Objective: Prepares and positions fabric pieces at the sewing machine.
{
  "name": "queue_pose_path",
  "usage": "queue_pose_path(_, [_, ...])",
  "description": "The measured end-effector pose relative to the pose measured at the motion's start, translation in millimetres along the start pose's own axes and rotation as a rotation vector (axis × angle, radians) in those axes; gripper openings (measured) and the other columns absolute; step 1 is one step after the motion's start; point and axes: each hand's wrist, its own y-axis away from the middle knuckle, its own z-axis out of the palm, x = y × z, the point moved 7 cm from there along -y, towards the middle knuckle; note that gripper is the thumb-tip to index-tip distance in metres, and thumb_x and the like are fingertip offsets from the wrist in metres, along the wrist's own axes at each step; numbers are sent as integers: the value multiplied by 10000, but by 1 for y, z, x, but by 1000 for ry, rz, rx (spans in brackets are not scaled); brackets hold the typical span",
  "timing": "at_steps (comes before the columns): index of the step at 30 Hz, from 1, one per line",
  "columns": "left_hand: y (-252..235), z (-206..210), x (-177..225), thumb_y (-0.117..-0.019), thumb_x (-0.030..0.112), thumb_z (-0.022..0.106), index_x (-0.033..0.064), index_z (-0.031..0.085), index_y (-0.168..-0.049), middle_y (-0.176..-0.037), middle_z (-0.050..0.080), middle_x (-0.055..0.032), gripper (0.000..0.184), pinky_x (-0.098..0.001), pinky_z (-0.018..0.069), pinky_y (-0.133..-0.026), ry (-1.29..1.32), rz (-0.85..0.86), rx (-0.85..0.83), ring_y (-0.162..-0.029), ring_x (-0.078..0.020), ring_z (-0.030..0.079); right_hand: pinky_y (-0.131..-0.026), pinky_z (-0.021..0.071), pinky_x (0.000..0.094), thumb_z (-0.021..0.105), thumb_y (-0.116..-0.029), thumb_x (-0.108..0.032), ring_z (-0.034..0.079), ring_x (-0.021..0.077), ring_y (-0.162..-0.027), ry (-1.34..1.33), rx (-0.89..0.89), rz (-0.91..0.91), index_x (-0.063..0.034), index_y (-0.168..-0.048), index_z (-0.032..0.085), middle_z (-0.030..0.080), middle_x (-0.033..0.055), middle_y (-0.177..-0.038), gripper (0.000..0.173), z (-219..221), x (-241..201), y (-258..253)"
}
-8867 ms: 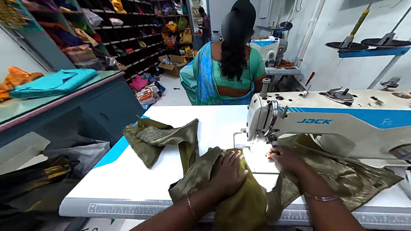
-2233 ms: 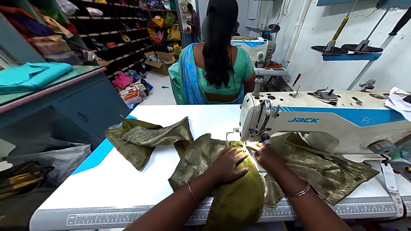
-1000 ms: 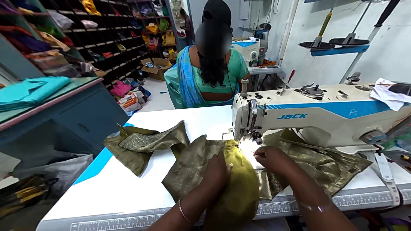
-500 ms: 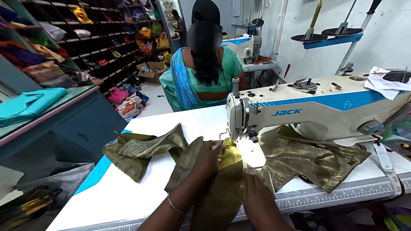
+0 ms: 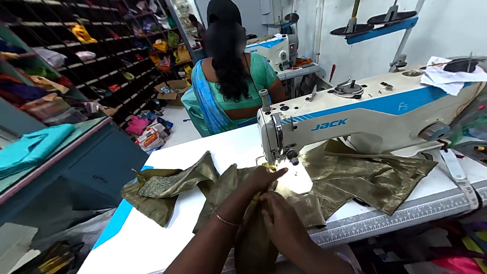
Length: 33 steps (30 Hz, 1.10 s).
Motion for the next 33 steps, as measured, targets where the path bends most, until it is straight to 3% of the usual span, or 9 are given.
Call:
queue_pose_path(1, [4, -2, 4, -1016, 449, 617, -71, 638, -998, -903, 604, -212, 521, -519, 467, -771, -33, 14, -14, -836, -313, 574, -1031, 511, 389, 512, -1028, -67, 638, 295, -1203, -12, 13, -70, 0, -1333, 611, 617, 206, -1337, 327, 5, -6, -3])
queue_pose_path(3, [-6, -1, 3, -974, 221, 706, -49, 664, -984, -883, 633, -188, 273, -506, 489, -760, -137, 97, -14, -819, -302, 603, -1053, 490, 379, 505, -1020, -37, 630, 304, -1206, -61, -32, -143, 38, -1267, 643, 633, 227, -1294, 293, 14, -15, -8])
queue_pose_path(5, [-19, -2, -4, -972, 69, 638, -44, 662, -1014, -938, 644, -199, 124, -519, 494, -805, -165, 114, 9, -884, -320, 622, -1080, 456, 357, 498, -1040, -78, 607, 292, -1236, -120, -116, -170, 60, -1277, 615, 622, 231, -1309, 298, 16, -18, -10])
queue_pose_path(7, [-29, -4, -11, -1007, 48, 584, -49, 654, -1069, -1008, 644, -198, 135, -502, 481, -869, -119, 96, 0, -938, -301, 612, -1096, 444, 362, 500, -1062, -153, 595, 282, -1263, -189, -147, -169, 38, -1357, 570, 613, 221, -1344, 358, 15, -14, -9])
queue_pose_path(12, [-12, -5, -10, -1029, -8, 529, -44, 629, -1134, -1024, 629, -172, 149, -415, 473, -793, 74, 88, 41, -874, -225, 577, -1042, 492, 437, 412, -1104, -251, 626, 311, -1213, -58, -67, 67, -22, -1436, 523, 609, 205, -1341, 418, 2, 17, -12])
queue_pose_path(17, [-7, 0, -7, -1073, 97, 504, -12, 654, -1212, -1138, 658, -211, 231, -498, 477, -893, 54, 111, 85, -1019, -304, 621, -1100, 430, 445, 470, -1064, -127, 563, 362, -1273, 211, 34, 175, 36, -1432, 512, 599, 218, -1341, 404, -10, 41, -21])
queue_pose_path(21, [-2, 13, -7, -957, 223, 731, 4, 705, -1187, -1146, 686, -208, 318, -533, 504, -958, -112, 278, 243, -1081, -346, 651, -1131, 399, 422, 445, -1071, -114, 522, 345, -1318, 305, -15, 166, 37, -1430, 536, 551, 194, -1425, 400, -4, 49, -23])
queue_pose_path(27, [4, 29, -8, -992, 171, 646, 0, 714, -1198, -1264, 665, -175, 276, -488, 456, -1078, -192, 248, 377, -1239, -335, 595, -1131, 407, 412, 450, -1057, -109, 525, 332, -1335, 408, 43, 85, 36, -1386, 591, 556, 180, -1448, 386, 6, 55, -20])
queue_pose_path(33, [8, 34, -3, -1029, 200, 574, 55, 693, -1285, -1320, 641, -153, 317, -458, 438, -1107, -315, 269, 316, -1290, -304, 569, -1170, 359, 432, 426, -1064, -111, 474, 338, -1396, 418, -32, 113, 29, -1438, 548, 501, 172, -1521, 418, 7, 53, -14])
